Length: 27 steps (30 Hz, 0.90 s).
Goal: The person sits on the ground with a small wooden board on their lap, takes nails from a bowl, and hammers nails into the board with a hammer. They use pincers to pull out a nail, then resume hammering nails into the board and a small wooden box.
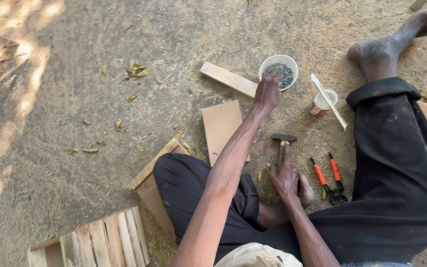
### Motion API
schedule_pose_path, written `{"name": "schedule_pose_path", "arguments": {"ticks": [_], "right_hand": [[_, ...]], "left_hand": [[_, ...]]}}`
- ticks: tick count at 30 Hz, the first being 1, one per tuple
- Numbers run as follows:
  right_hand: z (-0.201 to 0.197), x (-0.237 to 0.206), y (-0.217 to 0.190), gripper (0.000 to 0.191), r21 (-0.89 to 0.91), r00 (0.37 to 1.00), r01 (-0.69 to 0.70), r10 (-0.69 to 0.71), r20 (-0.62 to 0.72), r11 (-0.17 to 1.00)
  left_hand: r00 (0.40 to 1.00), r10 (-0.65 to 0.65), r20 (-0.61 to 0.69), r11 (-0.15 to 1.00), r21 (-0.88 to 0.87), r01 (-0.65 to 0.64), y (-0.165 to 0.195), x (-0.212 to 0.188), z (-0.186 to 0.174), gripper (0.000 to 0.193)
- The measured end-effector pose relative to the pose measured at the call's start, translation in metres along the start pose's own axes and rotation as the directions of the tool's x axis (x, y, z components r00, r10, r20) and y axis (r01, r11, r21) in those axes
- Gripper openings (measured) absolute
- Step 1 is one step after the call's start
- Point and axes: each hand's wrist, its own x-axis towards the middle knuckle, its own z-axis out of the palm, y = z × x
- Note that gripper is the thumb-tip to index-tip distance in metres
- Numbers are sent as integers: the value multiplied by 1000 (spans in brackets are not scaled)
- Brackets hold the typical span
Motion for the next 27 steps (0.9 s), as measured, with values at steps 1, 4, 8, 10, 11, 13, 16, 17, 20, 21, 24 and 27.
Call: {"name": "schedule_pose_path", "arguments": {"ticks": [1, 4, 8, 10, 11, 13, 16, 17, 20, 21, 24, 27], "right_hand": [[0, 4, 2, 102, -17, 1000, 1, -1, 2, 1000], [1, 14, 6, 101, 24, 999, -33, 32, 40, 999], [4, 21, 3, 103, -37, 998, -47, 49, 36, 998], [6, 23, 0, 103, -25, 999, -38, 39, 38, 999], [6, 23, -1, 104, -29, 999, -33, 34, 39, 999], [7, 22, -3, 105, -35, 999, -29, 30, 38, 999], [9, 17, -5, 105, -62, 999, -22, 24, 30, 998], [10, 15, -5, 105, -69, 999, -23, 25, 36, 997], [13, 8, -6, 104, -92, 999, -20, 24, 49, 996], [14, 7, -6, 104, -95, 999, -13, 17, 42, 995], [16, 2, -7, 104, -117, 999, -15, 19, 40, 993], [15, -2, -9, 104, -99, 988, -99, 109, 108, 990]], "left_hand": [[998, -3, 68, 999, 50, -1, 0, 11, 11, 28], [953, -170, 249, 972, 201, 121, -5, 37, 28, 24], [944, -188, 269, 979, 123, 160, -14, 50, 31, 20], [964, -123, 235, 963, 261, 59, -14, 52, 29, 23], [969, -113, 221, 970, 234, 60, -15, 50, 25, 21], [977, -87, 196, 983, 176, 53, -16, 43, 19, 20], [992, -66, 110, 995, 87, 56, -14, 32, 10, 21], [992, -66, 106, 996, 71, 59, -14, 30, 7, 21], [994, -76, 73, 996, -39, 79, -13, 25, -3, 18], [996, -76, 45, 990, -114, 81, -12, 24, -6, 15], [989, -140, 44, 951, -271, 146, -14, 2, -19, 11], [975, -222, -9, 889, -412, 198, -22, -48, -35, 15]]}}
